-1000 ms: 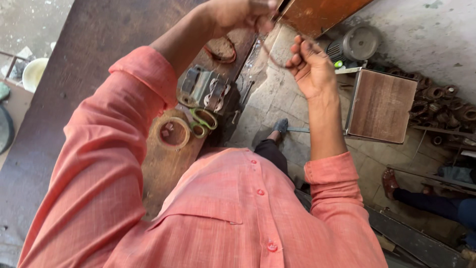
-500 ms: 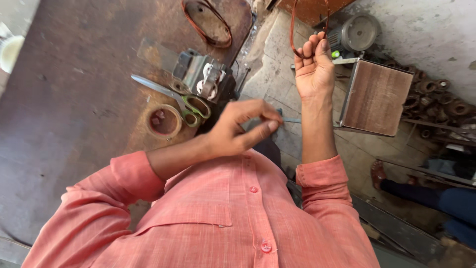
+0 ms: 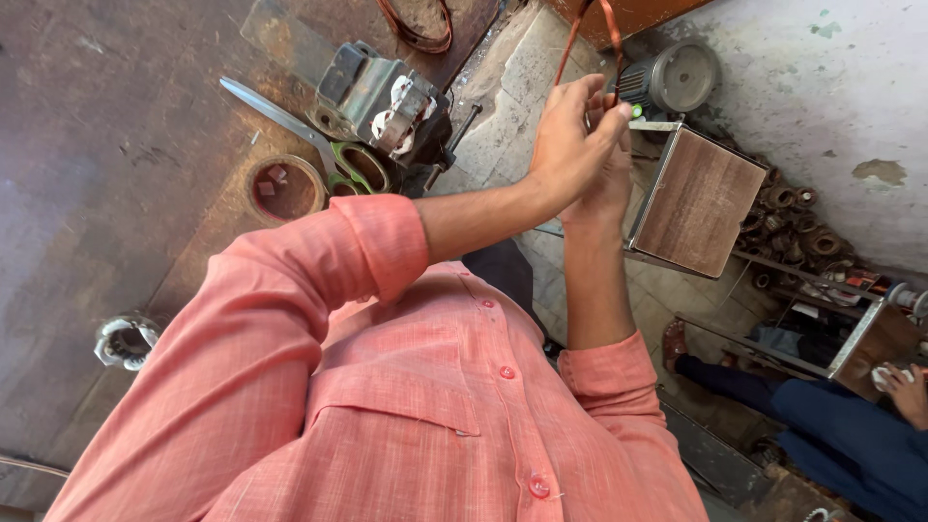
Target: The person manipulates a small electrical component clamped in a vise, using hands to adjust copper wire and white insulating material. They use scissors to trim the wire and continue to arrange the internal components of the device.
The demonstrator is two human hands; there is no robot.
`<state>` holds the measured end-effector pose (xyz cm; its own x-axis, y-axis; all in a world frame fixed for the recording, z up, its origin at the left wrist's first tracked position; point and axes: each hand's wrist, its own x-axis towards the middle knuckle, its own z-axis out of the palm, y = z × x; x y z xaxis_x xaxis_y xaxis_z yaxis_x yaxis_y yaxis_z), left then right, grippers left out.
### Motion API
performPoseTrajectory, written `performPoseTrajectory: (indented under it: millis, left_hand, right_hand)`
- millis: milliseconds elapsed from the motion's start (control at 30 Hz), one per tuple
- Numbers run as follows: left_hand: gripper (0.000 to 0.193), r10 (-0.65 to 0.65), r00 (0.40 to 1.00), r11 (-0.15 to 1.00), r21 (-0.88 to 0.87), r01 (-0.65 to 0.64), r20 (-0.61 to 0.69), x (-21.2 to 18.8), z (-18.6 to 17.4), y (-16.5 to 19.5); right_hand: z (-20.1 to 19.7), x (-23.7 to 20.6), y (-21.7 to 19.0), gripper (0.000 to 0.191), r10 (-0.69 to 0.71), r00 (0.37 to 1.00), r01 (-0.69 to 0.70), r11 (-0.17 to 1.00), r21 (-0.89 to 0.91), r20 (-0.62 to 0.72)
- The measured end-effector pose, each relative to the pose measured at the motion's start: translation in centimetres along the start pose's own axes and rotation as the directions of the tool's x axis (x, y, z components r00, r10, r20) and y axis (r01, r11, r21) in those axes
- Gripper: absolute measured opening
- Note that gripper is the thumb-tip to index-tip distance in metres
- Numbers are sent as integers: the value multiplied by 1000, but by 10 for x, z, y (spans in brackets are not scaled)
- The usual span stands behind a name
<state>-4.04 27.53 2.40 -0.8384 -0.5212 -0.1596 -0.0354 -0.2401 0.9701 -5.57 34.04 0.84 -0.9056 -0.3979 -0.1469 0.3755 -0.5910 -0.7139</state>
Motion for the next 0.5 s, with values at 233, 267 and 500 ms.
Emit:
performPoseTrajectory:
  millis: [233,267,500]
  left_hand:
    - [20,-7,999,1000,20,8,-53,-3,-7,-2]
    - [19,3,1000,999,-32,-3,-21,-4,-10,-4]
    - [13,209,962,965,122,-232,178,-27,-29,-26]
  right_hand:
    - [-9,-26,-1,44,91,984,-96,995,-30,-153]
    - [-8,-27,-5,42,-8,989,-19,983,-183,-146]
    - [-16,-21,-38,20,110,992,-125,709,-694,-66]
